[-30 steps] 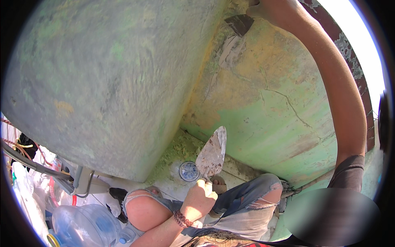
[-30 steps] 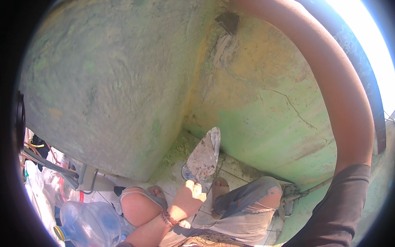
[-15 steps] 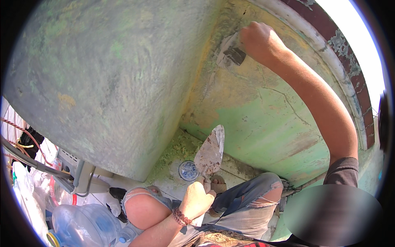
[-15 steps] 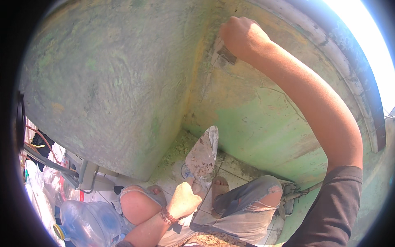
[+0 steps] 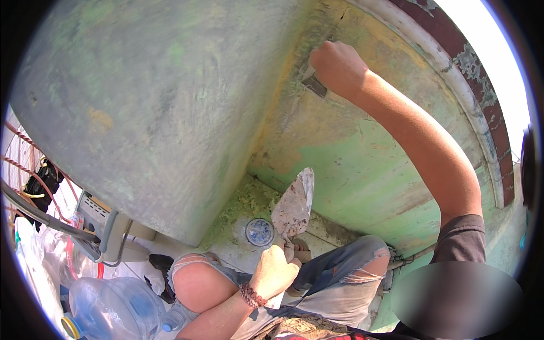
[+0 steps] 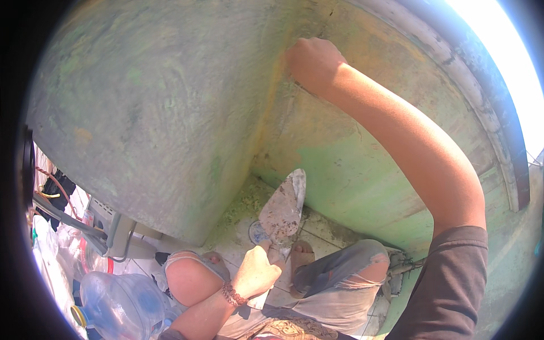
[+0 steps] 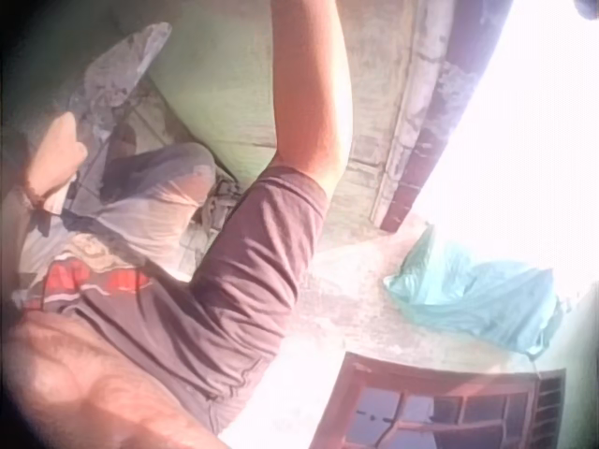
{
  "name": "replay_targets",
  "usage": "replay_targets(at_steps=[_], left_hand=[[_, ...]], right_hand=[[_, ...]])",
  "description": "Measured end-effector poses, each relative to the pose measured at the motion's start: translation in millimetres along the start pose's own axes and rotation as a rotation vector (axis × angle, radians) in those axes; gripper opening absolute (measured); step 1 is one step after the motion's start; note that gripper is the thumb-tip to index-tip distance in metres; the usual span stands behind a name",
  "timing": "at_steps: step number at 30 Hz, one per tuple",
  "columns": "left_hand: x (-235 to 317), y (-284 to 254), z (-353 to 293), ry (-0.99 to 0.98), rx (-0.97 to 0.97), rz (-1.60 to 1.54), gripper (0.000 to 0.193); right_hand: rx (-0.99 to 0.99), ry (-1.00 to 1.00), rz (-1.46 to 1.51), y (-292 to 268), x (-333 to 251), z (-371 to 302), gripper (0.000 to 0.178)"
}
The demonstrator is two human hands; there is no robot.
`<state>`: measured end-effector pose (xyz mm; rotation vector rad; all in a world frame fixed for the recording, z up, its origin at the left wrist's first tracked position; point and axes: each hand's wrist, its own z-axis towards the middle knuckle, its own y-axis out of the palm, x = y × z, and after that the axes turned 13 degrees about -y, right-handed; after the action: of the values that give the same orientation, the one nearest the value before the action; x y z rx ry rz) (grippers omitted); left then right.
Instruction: The person scoops plaster from a hawk using a trowel and applies it to a wall corner, smoothing the surface repeatedly. The person sits on the floor while working on the wall.
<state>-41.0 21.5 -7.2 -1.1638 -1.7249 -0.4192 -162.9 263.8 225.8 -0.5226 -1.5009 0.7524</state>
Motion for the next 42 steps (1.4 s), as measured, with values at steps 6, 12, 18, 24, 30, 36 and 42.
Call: replay_targets(at_steps=[6, 12, 18, 24, 30, 36, 42], left_hand=[[0.6, 0.5, -7.6, 0.021, 0.012, -0.121, 0.038], [-2.4, 0.0, -7.2, 0.023, 0.022, -0.089, 0.032], [1.8, 0.3, -6.1, 0.021, 0.004, -0.09, 0.033], [-1.4, 7.1, -2.1, 0.035, 0.015, -0.082, 0.035], [-28.2, 21.0, 21.1, 0.346, 0.0, 0.253, 0.035], [-2.7, -0.9, -3.8, -0.024, 0.023, -0.038, 0.034], [-26.0, 13.3, 7.6, 0.198, 0.037, -0.03, 0.032]], right_hand=[[0.107, 0.159, -0.105, -34.4, 31.1, -17.1, 0.015], [0.209, 0.099, -0.015, -35.6, 13.0, -24.1, 0.018], [0.189, 0.041, -0.069, -15.0, 38.0, -19.0, 0.011], [0.118, -0.041, -0.355, -55.3, 86.4, -25.5, 0.02], [0.246, 0.058, -0.264, -134.6, 81.0, -35.2, 0.019], [0.352, 0.534, 0.294, -102.3, 78.9, -76.6, 0.027], [0.466, 0.753, 1.057, 1.3, 33.4, -144.3, 0.049]])
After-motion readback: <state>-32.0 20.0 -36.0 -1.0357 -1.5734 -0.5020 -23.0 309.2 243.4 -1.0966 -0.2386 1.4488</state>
